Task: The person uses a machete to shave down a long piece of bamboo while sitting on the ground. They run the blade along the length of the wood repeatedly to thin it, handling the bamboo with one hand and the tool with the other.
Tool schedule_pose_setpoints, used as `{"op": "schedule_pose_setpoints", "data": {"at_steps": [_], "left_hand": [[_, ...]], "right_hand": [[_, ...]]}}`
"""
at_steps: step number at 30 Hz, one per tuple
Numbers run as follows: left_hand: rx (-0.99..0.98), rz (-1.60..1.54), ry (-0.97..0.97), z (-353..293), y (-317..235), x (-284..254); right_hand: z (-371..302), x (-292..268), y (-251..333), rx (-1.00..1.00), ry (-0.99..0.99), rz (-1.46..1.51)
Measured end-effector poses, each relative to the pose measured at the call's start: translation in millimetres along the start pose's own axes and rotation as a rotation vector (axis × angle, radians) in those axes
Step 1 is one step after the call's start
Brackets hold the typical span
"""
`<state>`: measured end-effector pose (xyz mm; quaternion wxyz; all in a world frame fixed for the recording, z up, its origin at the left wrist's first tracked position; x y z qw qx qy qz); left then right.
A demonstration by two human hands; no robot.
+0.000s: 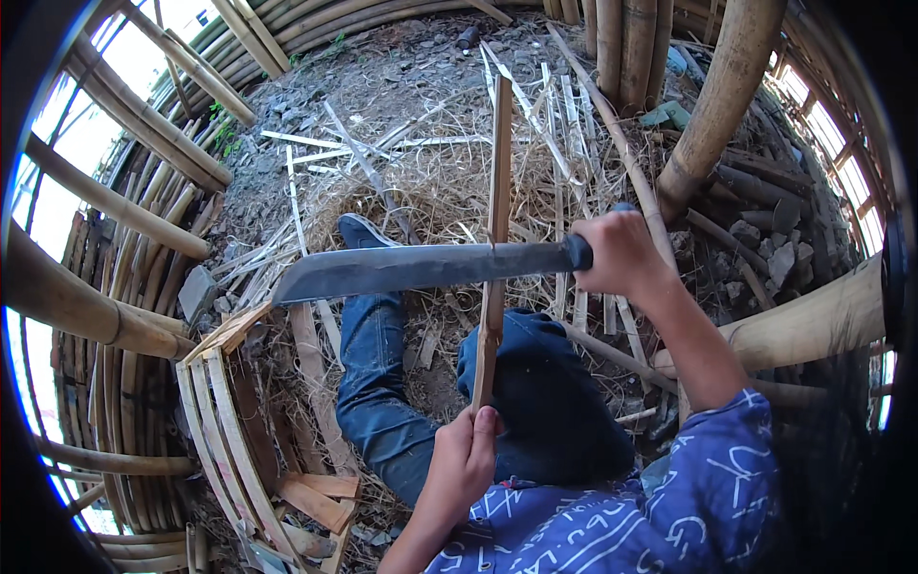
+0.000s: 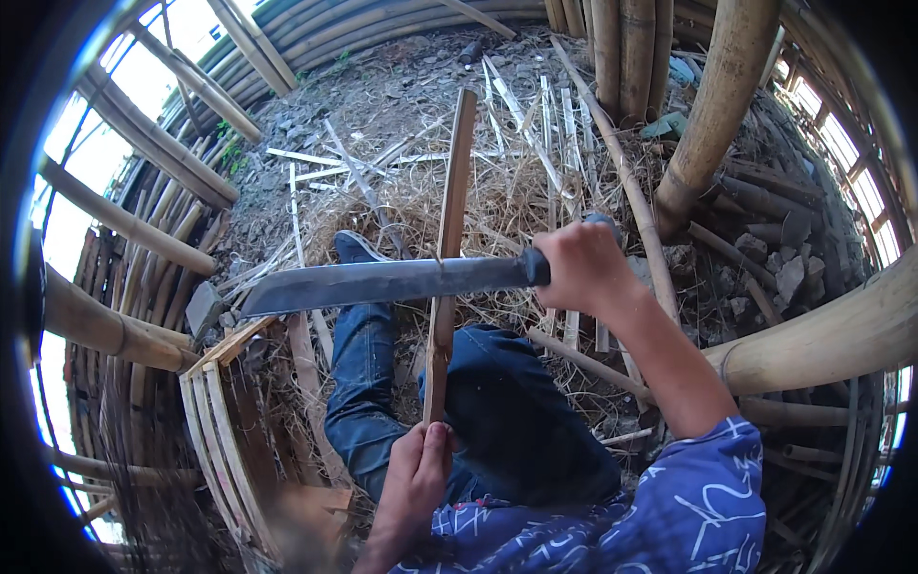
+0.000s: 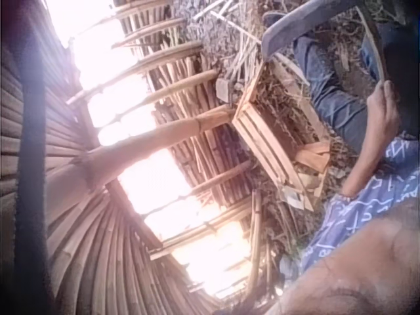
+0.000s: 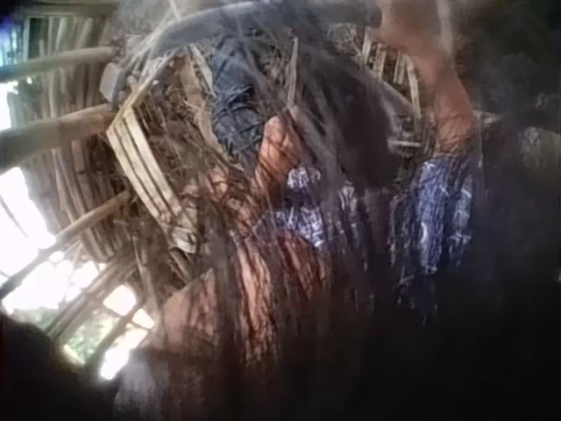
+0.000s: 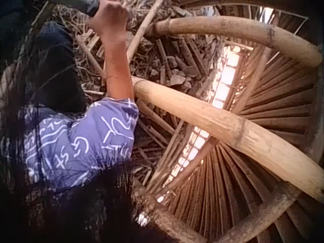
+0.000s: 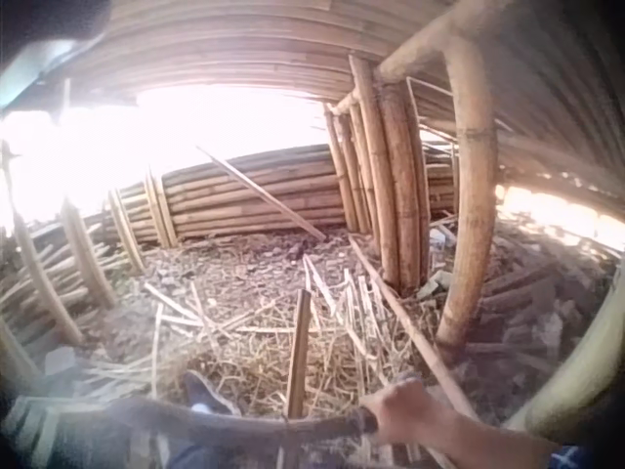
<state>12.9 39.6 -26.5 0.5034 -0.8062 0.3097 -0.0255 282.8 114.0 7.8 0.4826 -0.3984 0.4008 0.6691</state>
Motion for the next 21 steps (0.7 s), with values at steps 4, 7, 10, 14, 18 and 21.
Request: {"op": "schedule_pose_setpoints", "data": {"at_steps": [4, 7, 10, 14, 18, 21], "left_hand": [[0.017, 0.035, -0.019, -1, 3, 2], [0.017, 0.086, -0.026, -5, -8, 3], [0.048, 0.106, -0.065, -4, -7, 4], [0.062, 0.144, -0.093, -5, -5, 0], [0.050, 0.122, -0.077, -5, -13, 4], [0.035, 0.147, -0.098, -4, -3, 1]], "right_hand": [[-9, -7, 34, -0.082, 0.048, 0.085], [3, -11, -2, 0.013, 0.041, -0.009], [2, -3, -10, 0.097, 0.087, 0.034], [2, -2, 13, -0.105, 0.109, 0.009], [14, -4, -29, 0.147, 0.061, 0.062], [5, -10, 4, 0.041, 0.131, 0.060]]}}
Point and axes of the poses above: each hand's wrist, its own z-axis towards the middle knuckle, its own x-axis out of the palm, y = z × x, the point moved 6 cm from there along z, towards the middle knuckle, and after that the axes turned 9 degrees about -x, right-handed, at the moved point
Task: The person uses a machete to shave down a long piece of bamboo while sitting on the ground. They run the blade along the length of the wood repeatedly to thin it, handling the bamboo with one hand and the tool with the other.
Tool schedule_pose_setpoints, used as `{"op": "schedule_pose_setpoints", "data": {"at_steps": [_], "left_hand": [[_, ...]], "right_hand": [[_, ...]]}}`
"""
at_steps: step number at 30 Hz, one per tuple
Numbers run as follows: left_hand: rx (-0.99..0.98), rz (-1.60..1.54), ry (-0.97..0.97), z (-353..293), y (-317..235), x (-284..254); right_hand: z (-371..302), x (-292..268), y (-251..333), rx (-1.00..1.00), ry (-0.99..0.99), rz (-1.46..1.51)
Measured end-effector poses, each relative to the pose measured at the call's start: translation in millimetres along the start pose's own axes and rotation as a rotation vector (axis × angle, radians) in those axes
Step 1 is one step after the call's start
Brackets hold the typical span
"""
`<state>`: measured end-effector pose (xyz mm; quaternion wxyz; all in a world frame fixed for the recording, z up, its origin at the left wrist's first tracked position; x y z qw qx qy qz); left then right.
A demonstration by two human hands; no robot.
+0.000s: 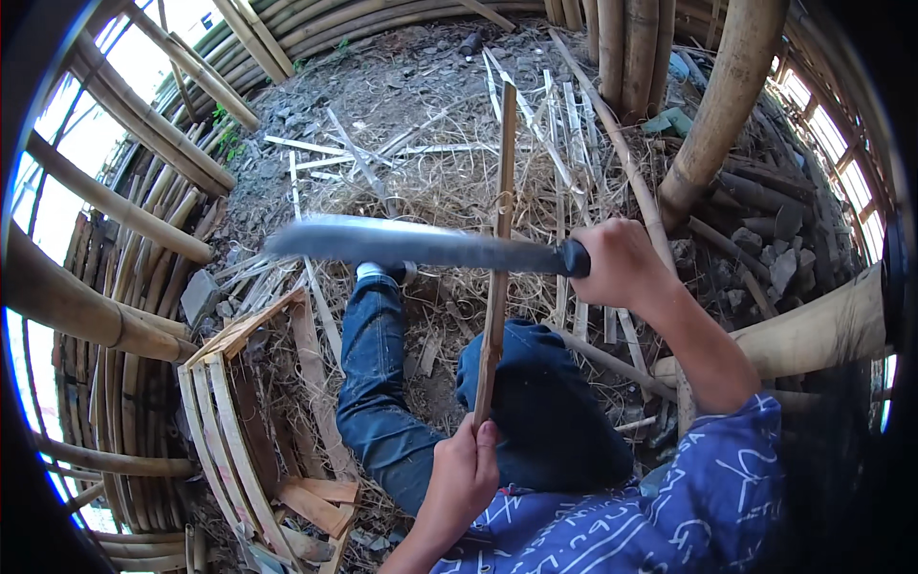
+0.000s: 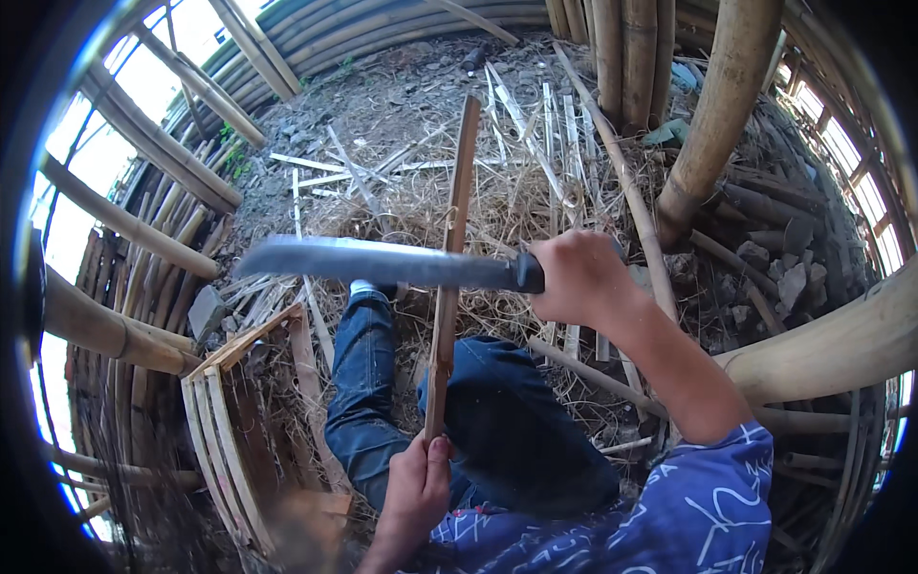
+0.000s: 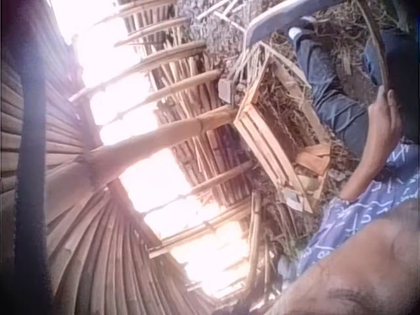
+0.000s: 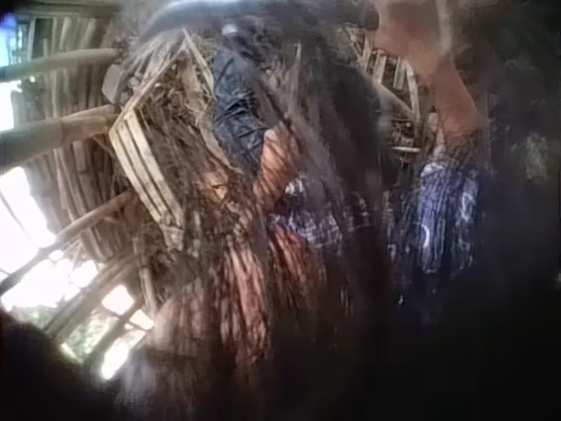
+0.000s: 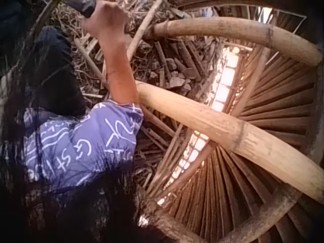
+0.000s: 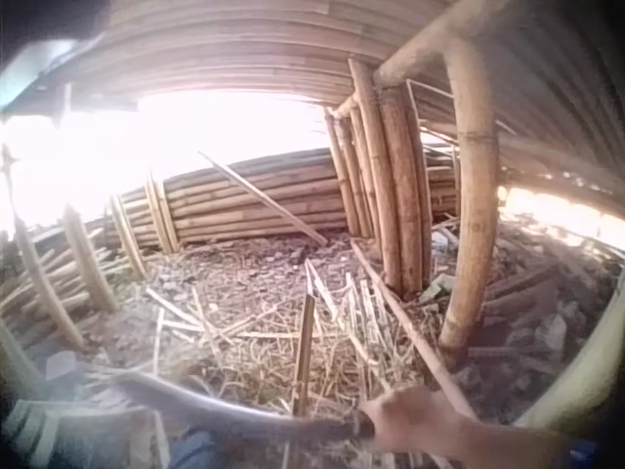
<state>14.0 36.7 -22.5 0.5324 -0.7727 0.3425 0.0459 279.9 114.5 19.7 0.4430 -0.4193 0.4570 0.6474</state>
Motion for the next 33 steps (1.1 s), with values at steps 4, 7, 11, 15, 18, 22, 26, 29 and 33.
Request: {"op": "schedule_pose_setpoints", "data": {"at_steps": [4, 7, 11, 15, 18, 22, 26, 29, 33], "left_hand": [[0.025, 0.022, 0.030, -1, -12, 1], [0.023, 0.016, -0.004, -4, -4, 0], [-0.007, 0.063, 0.036, -7, -5, -1], [-0.021, -0.005, 0.039, -4, -3, 0], [-0.025, 0.020, 0.026, -6, 2, -2], [0.002, -0.013, 0.073, -4, -5, 3], [-0.029, 0.006, 0.031, -4, 4, -1], [-0.023, 0.004, 0.079, -8, -1, 5], [-0.008, -0.039, 0.047, -6, -4, 5]], "right_hand": [[23, -9, -32, 0.067, -0.096, -0.007], [18, 7, -22, 0.066, -0.090, 0.011], [19, -11, -19, -0.035, -0.096, -0.135], [23, -1, -24, 0.116, -0.029, 0.008], [24, 0, -19, -0.024, -0.053, -0.062], [32, -10, -49, 0.131, -0.102, -0.043], [16, -2, -2, -0.048, 0.066, -0.054], [33, -13, -40, 0.093, 0.005, -0.101], [37, -6, -57, 0.183, -0.108, -0.052]]}}
Point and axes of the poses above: each hand's wrist, its own z-axis towards the middle knuckle, its own x-axis out of the palm, y = z × x, the point moved 6 cm from there along z, towards the middle knuckle, and after that the axes turned 9 degrees about -x, right-handed, at the moved point
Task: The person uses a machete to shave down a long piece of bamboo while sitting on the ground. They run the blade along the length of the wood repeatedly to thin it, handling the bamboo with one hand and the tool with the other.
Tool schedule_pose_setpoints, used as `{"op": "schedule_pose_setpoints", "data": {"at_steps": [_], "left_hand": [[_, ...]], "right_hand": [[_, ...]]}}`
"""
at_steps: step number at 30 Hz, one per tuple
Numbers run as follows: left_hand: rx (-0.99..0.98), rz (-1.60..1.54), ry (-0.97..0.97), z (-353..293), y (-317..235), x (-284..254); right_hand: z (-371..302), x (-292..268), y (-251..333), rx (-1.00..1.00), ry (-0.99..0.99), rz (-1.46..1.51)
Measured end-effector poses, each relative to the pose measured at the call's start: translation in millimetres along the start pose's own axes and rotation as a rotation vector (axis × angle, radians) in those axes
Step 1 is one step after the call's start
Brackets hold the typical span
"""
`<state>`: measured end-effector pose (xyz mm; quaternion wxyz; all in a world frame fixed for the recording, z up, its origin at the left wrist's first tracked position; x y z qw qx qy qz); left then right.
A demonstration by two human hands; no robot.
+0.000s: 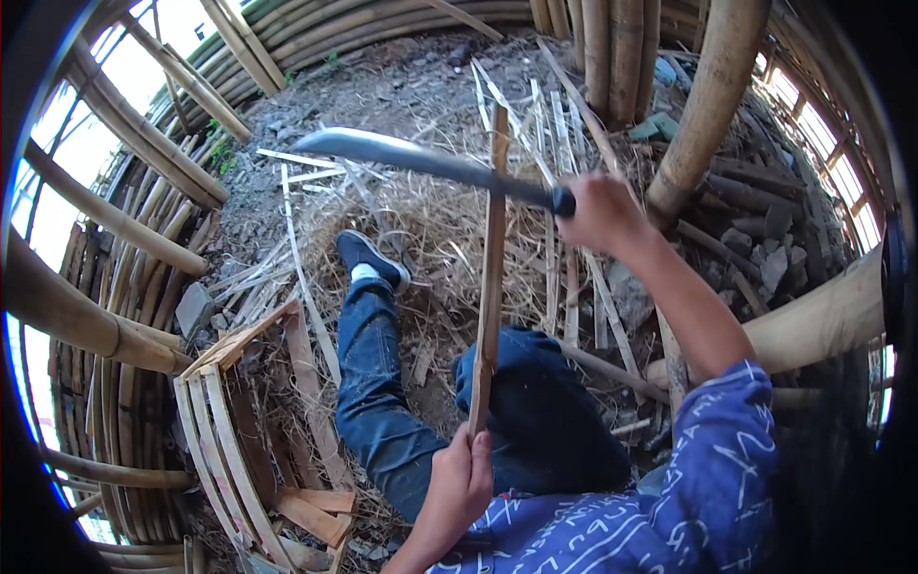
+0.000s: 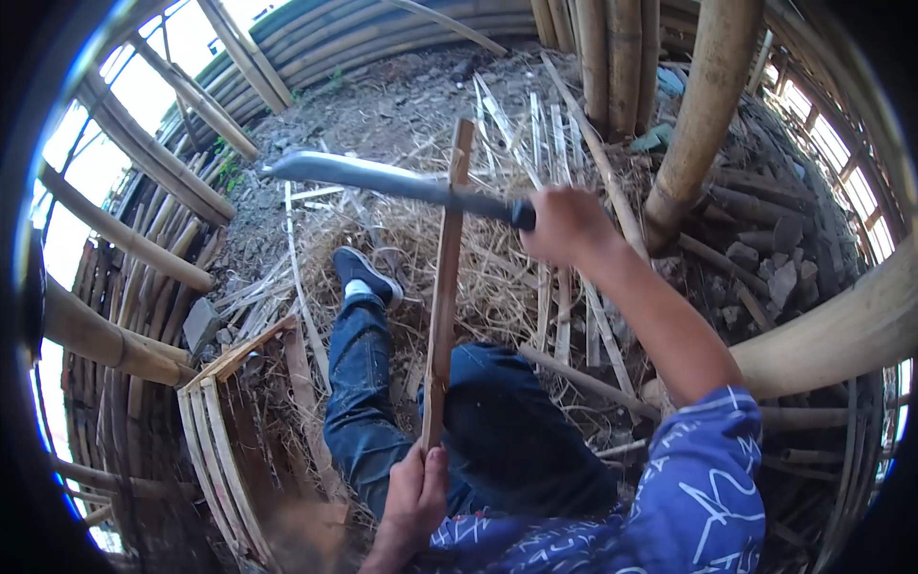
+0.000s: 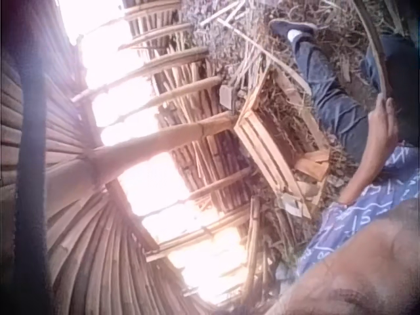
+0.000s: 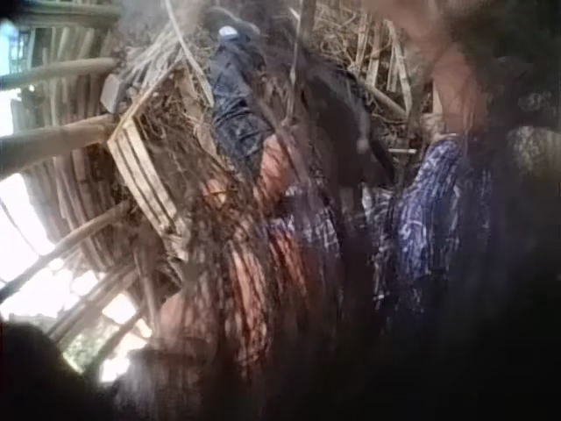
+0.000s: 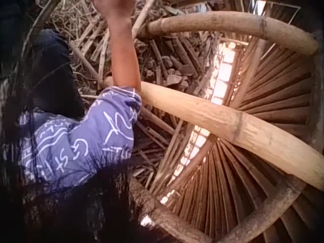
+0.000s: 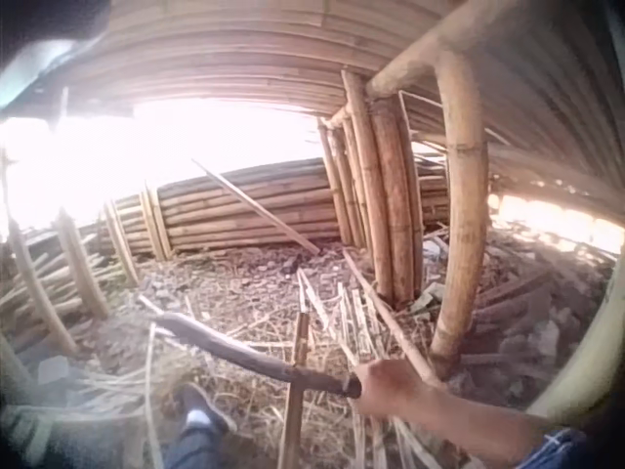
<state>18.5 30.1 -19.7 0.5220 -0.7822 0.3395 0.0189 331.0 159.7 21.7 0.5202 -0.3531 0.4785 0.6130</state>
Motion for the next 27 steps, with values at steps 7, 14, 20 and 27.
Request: {"op": "schedule_pose_setpoints", "data": {"at_steps": [7, 14, 20, 27], "left_hand": [[-0.035, 0.053, 0.068, -4, -3, 4], [-0.050, 0.046, 0.049, -2, 7, 3], [-0.028, 0.052, 0.058, 4, 4, 5], [-0.044, 0.016, 0.088, -1, 3, 4]], "right_hand": [[11, -18, -11, 0.076, 0.003, -0.025], [-1, -13, 21, -0.215, 0.090, -0.065], [24, -14, -22, 0.027, -0.006, -0.025], [54, -20, -40, 0.132, 0.054, -0.133]]}}
Point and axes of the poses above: each hand's wrist, its own z-axis towards the middle knuckle, its own x-axis out of the palm, y = z × x, the point moved 6 cm from there along z, towards the middle knuckle, and after that the axes turned 9 degrees about -x, right-handed, at the moved point
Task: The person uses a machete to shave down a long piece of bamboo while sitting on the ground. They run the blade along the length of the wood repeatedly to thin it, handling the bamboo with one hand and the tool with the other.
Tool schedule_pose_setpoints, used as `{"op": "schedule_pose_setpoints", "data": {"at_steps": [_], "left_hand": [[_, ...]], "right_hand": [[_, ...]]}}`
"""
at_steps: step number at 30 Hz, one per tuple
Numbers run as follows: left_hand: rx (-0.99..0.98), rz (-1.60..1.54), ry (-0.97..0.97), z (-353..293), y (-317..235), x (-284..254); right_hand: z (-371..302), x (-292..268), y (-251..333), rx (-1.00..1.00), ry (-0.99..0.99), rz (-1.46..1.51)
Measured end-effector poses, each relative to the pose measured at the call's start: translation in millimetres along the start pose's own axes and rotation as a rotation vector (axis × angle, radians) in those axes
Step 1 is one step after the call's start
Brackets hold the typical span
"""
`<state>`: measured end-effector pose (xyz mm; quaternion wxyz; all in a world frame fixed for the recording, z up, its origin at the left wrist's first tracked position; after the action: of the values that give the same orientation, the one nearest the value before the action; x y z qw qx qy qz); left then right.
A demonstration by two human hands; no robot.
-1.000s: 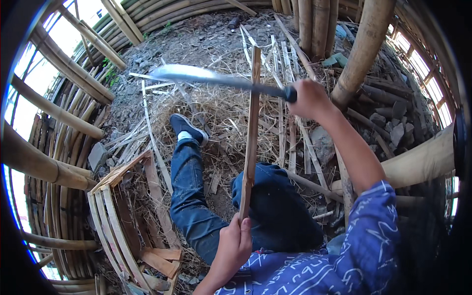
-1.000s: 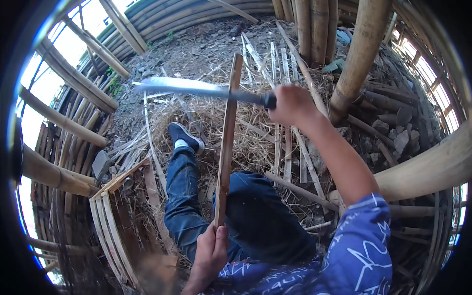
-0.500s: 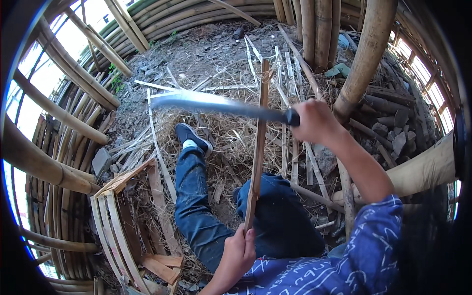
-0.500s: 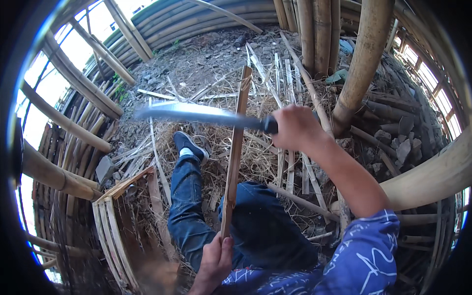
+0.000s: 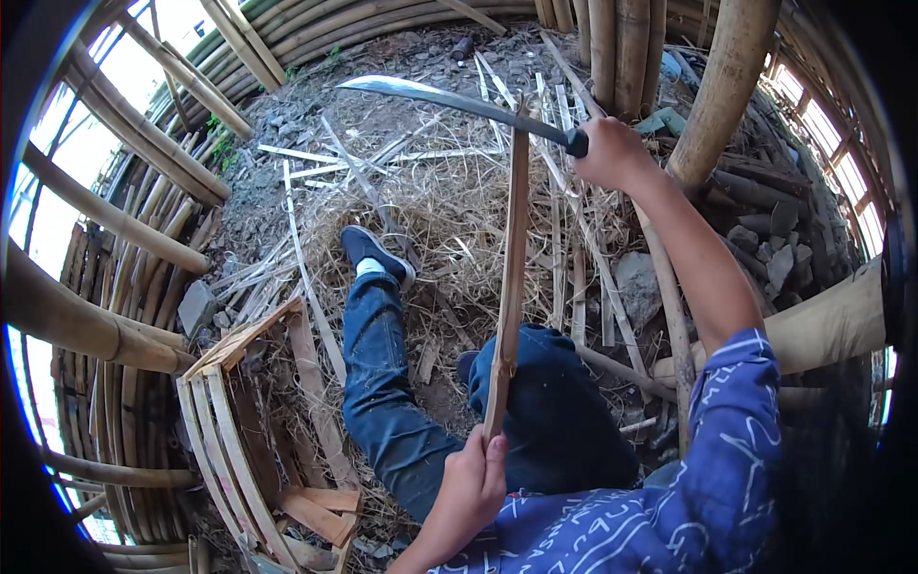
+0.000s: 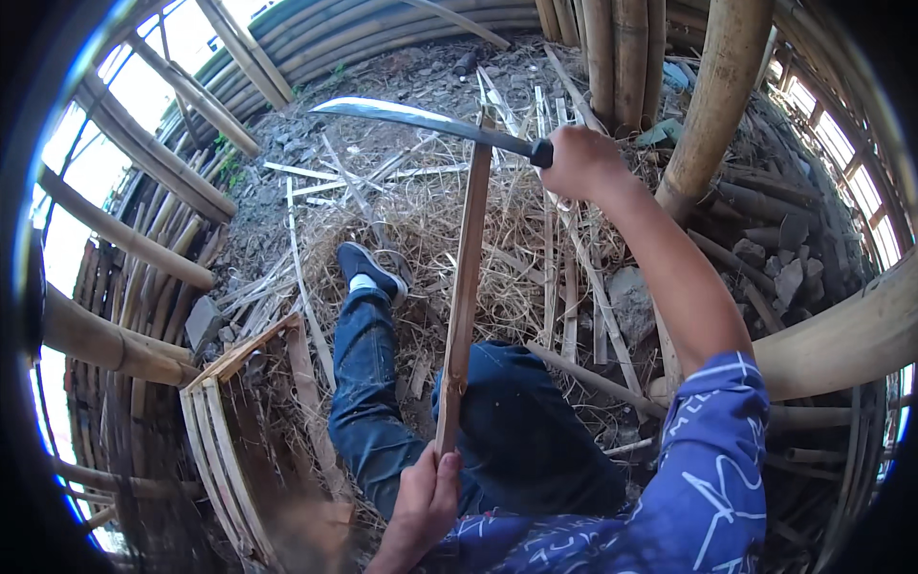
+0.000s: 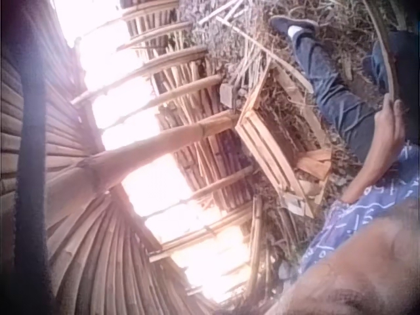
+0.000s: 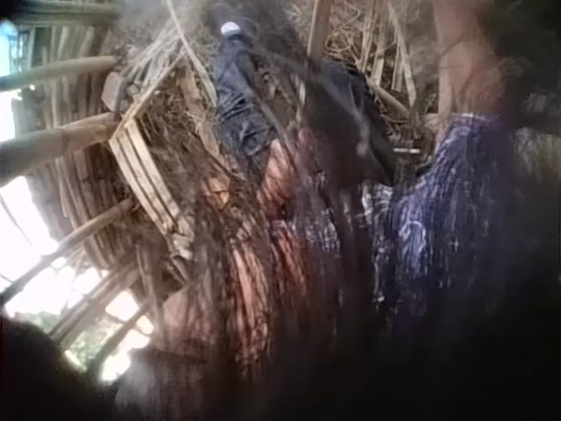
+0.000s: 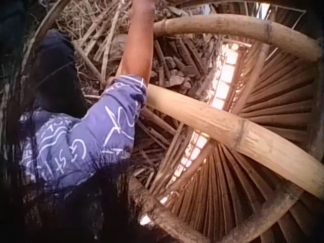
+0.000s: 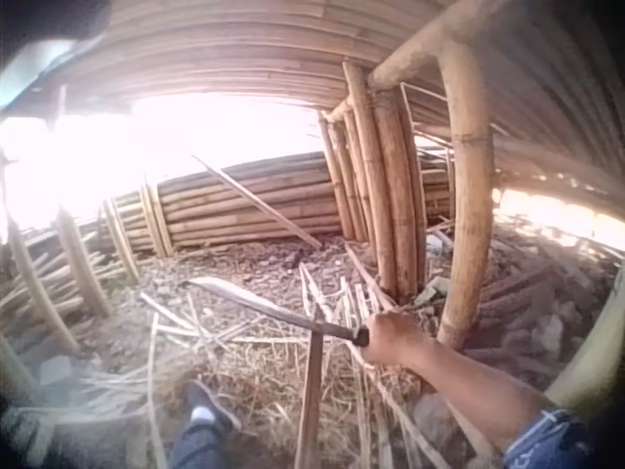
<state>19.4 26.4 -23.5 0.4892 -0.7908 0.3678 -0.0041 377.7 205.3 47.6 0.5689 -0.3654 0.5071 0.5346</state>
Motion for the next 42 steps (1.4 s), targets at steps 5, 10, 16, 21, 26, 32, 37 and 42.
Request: {"op": "schedule_pose_setpoints", "data": {"at_steps": [5, 10, 16, 21, 26, 32, 37, 42], "left_hand": [[0.019, -0.007, -0.016, -3, 1, -4], [-0.002, -0.012, 0.015, 1, 10, -4], [0.045, -0.218, 0.176, 11, 21, 2], [0.002, -0.407, 0.075, 23, 37, 1], [0.098, -0.203, -0.038, 18, 39, -4], [0.132, 0.103, -0.109, 12, 12, -9], [0.169, 0.298, -0.177, 7, -8, -3], [0.191, 0.401, -0.227, 4, -8, 0]], "right_hand": [[-1, -14, 18, -0.169, -0.103, -0.025], [1, -16, -7, 0.007, -0.135, 0.019], [-41, -15, -10, 0.009, -0.278, 0.246], [-93, 53, 3, 0.166, -0.338, 0.624], [-155, 96, 32, 0.314, -0.336, 1.005], [-176, 64, 51, 0.119, -0.310, 0.941], [-172, 15, 81, -0.221, -0.226, 0.565], [-157, 11, 94, -0.330, -0.011, 0.284]]}}
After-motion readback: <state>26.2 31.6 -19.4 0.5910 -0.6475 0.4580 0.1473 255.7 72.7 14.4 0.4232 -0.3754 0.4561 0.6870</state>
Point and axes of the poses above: each hand's wrist, its own z-axis towards the middle knuckle, its own x-axis out of the palm, y = z × x, the point moved 6 cm from there along z, towards the middle knuckle, and after that the axes turned 9 degrees about -x, right-handed, at the moved point
